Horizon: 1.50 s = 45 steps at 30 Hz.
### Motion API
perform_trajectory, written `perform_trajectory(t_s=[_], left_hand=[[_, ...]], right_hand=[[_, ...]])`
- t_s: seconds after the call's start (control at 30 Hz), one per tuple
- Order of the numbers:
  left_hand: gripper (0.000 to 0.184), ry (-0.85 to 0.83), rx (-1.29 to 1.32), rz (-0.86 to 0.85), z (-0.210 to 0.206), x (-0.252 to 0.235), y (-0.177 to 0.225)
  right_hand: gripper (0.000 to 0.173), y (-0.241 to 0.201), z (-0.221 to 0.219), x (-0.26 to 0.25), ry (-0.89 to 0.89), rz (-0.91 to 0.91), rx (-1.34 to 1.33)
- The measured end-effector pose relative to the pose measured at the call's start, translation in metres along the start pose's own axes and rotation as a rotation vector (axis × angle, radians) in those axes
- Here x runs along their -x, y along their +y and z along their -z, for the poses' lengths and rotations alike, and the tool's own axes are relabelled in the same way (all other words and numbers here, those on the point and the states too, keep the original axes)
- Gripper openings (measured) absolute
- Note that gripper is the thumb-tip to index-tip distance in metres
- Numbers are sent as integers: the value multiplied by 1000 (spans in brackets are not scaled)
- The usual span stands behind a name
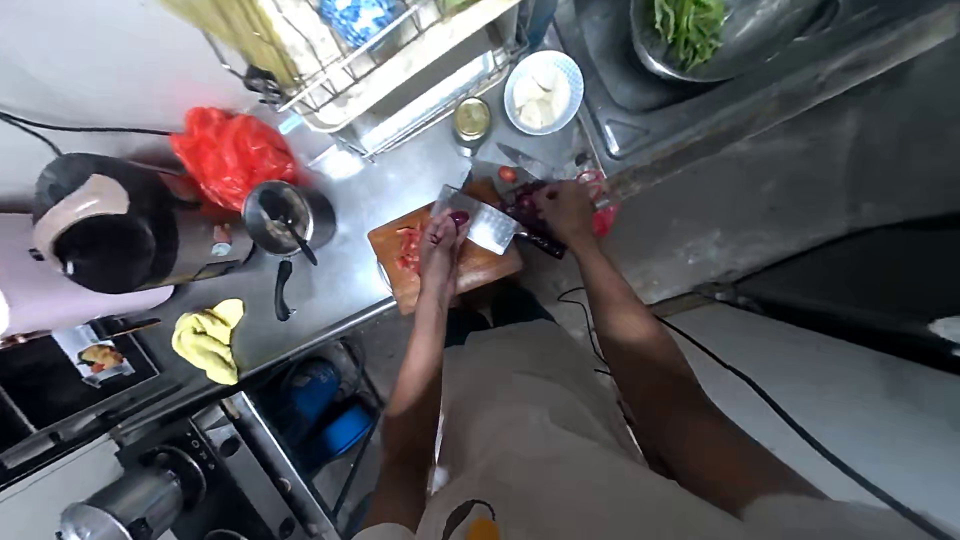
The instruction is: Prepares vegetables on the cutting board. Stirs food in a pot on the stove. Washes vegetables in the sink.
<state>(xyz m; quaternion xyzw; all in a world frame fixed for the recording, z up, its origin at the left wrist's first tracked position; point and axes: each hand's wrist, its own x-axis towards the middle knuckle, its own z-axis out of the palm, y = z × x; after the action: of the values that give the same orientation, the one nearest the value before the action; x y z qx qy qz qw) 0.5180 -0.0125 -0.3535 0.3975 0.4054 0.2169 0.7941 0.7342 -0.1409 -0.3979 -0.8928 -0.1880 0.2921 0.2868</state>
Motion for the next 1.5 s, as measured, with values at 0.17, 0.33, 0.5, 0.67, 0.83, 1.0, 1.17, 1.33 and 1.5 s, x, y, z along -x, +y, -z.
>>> perform_trajectory(t_s=[0.17,0.33,0.5,0.67,0.83,1.0,1.17,1.33,1.5], left_hand=[[37,76,1,62,-22,-33,-39],[34,119,8,72,-46,-34,-44],[29,128,58,36,-66,-27,-36],[25,155,29,-33,-80,-21,-23],[23,197,-30,-110,-86,-17,-18],[24,230,-16,-130,-90,-12,-18],[24,229,2,-122,-90,-8,-20],[30,184,-58,-114,-84,-4,-22],[33,153,-82,-121,-74,-2,-29]], right_hand=[[21,25,0,-27,-72,71,171],[27,2,22,-10,-129,294,23],[23,-30,29,12,-169,552,-235],[23,-36,31,7,-167,636,-169],[23,-38,35,2,-200,674,-158],[18,-37,33,1,-182,704,-196],[17,-37,33,1,-171,728,-158],[17,-39,37,-5,-188,655,-160],[24,-33,39,-22,-176,452,-46]])
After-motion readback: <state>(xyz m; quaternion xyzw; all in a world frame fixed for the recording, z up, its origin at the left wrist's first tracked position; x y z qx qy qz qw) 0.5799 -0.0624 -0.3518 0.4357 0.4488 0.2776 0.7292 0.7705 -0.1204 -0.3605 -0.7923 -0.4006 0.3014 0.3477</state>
